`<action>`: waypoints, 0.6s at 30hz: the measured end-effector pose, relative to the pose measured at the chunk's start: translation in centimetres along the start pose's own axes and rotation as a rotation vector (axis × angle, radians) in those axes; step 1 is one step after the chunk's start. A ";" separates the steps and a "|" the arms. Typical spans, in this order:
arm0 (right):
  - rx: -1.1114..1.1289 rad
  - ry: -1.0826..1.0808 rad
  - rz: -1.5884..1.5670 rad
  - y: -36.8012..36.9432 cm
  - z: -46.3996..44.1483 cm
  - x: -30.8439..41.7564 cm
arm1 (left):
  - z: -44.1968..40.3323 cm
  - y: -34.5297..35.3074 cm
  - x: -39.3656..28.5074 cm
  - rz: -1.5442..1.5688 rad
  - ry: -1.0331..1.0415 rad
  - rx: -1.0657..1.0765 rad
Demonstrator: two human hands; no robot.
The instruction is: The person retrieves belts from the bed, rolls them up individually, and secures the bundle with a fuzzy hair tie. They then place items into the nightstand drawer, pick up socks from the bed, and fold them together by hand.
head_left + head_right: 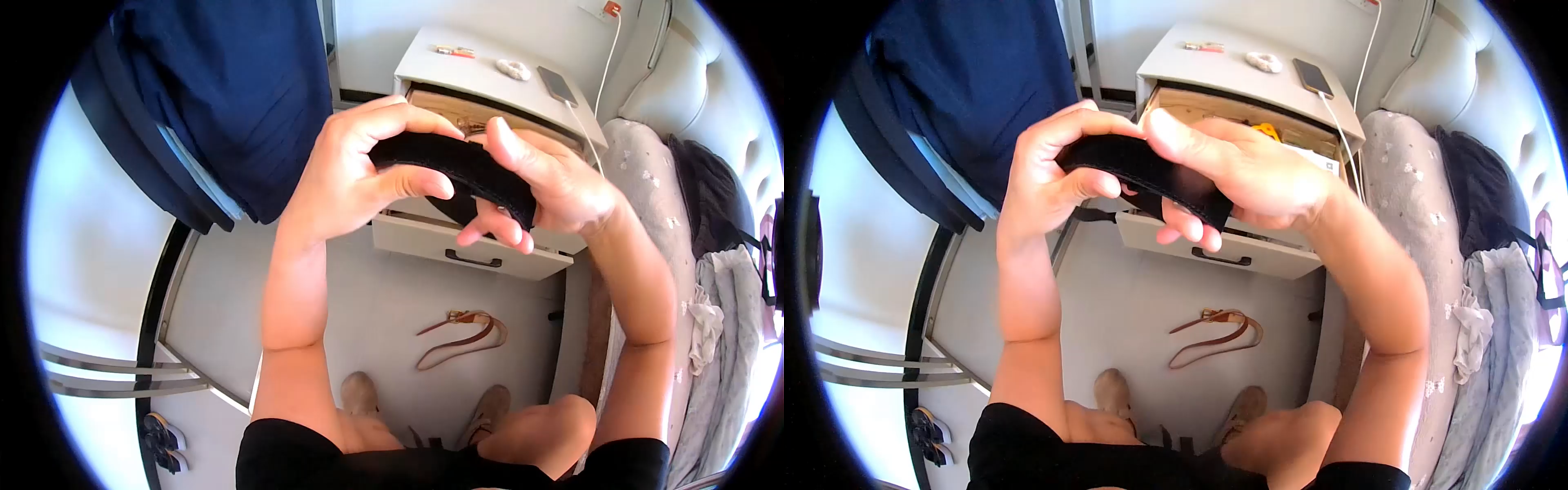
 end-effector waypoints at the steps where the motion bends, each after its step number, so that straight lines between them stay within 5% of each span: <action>1: -0.007 -0.001 -0.127 0.3 -0.1 -0.9 | -0.1 -0.4 0.0 -0.136 0.057 0.073; 8: -0.011 -0.154 -0.240 0.1 2.7 -6.2 | -0.1 -1.0 0.7 -0.227 0.045 -0.109; 12: 0.180 0.185 -0.235 0.9 5.9 -10.5 | 0.6 -4.8 2.9 -0.506 0.106 -0.370; 15: 0.073 0.365 -0.461 2.4 5.3 -18.5 | 1.2 -5.5 4.4 -0.129 -0.014 -0.543; 18: 0.092 0.372 -0.297 4.0 3.4 -23.8 | 0.9 -5.0 3.5 0.447 0.178 -0.372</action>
Point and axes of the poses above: each hand's wrist, its own z-axis away from the middle knuckle, its own y-axis out of the palm, x = y × z, the point moved 3 cm from there along -z, towards the middle knuckle, and after that the axes turned 6 degrees about z, right-handed, at the moved point
